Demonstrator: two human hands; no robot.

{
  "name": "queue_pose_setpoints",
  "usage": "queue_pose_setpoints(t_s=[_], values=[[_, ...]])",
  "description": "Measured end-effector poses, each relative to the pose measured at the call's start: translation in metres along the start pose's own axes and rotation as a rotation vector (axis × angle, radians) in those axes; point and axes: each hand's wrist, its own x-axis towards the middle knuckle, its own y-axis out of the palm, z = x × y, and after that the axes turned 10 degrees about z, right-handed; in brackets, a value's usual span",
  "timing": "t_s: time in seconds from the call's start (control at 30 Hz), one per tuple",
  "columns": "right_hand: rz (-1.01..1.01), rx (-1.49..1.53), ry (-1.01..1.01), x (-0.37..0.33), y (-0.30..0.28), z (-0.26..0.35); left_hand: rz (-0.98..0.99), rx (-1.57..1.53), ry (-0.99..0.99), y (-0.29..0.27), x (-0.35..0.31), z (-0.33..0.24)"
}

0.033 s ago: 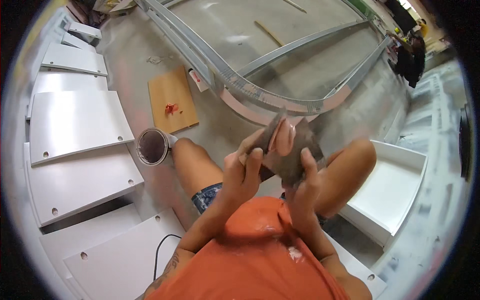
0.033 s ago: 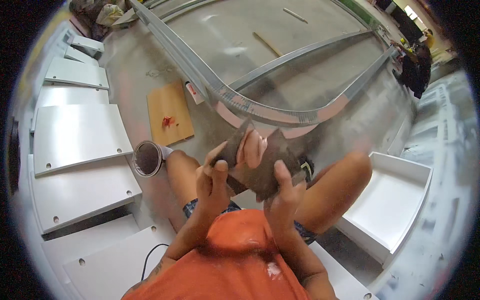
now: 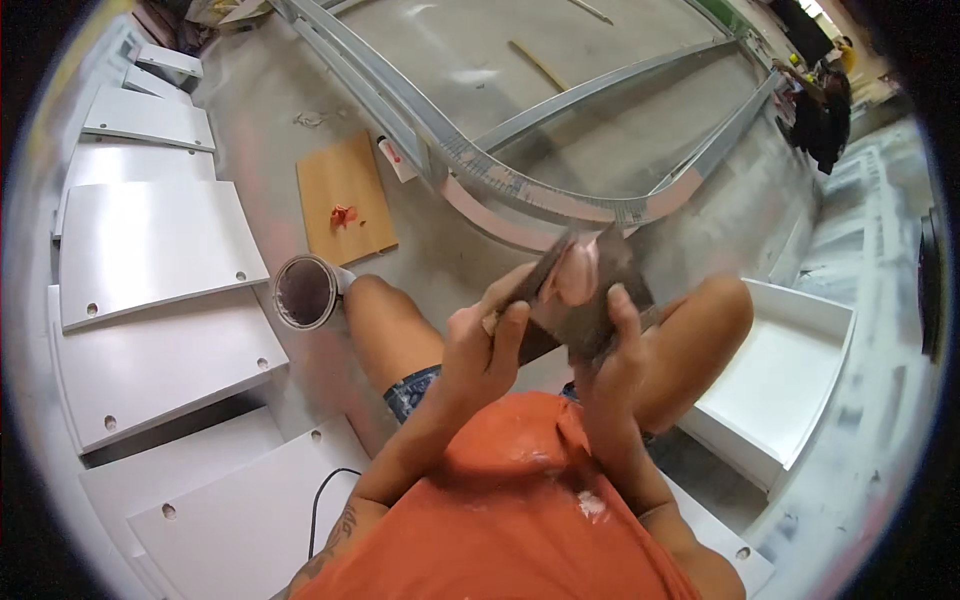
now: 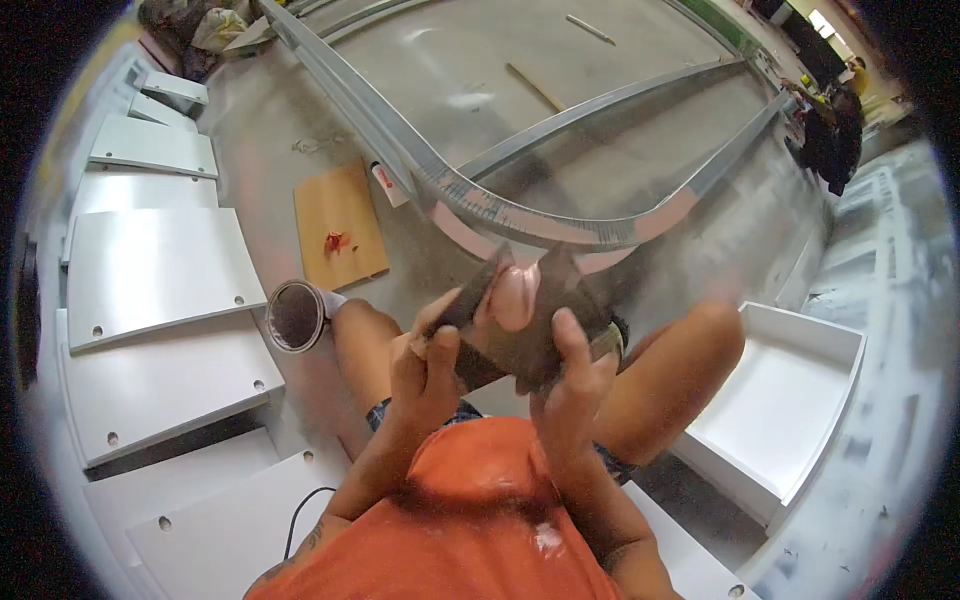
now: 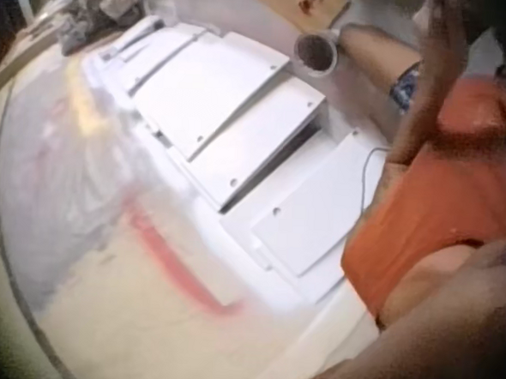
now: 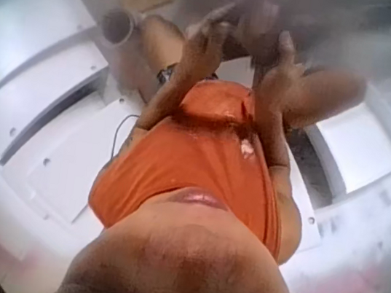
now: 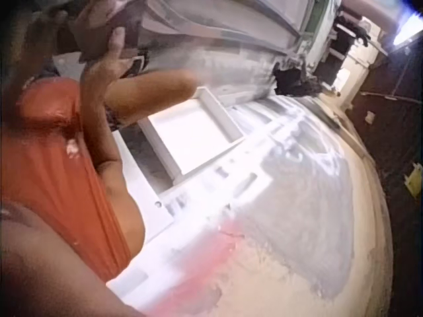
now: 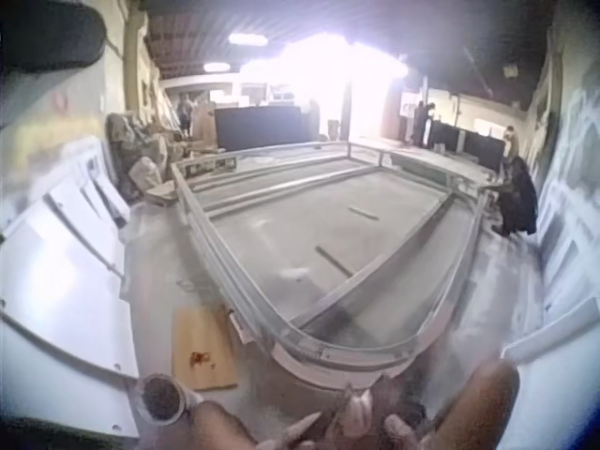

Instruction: The recorder is applying a pinkish putty or filler to a metal frame using a metal scraper tool.

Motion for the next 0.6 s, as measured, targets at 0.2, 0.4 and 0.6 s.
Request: queue_pose_setpoints(t_s=[0.2, 0.4, 0.6], values=[[0.013, -0.09, -0.415, 0.009, 0.006, 0.037, 0.06, 0.428, -0.222, -0.009, -0.043, 0.049], [1.048, -0.82, -1.114, 0.01, -0.016, 0.037, -0.011, -1.478, -0.454, 0.002, -0.012, 0.022], [0.514, -1.289, -0.809, 0.047, -0.055, 0.024, -0.081, -1.174, -0.525, 0.005, -0.018, 0.016]])
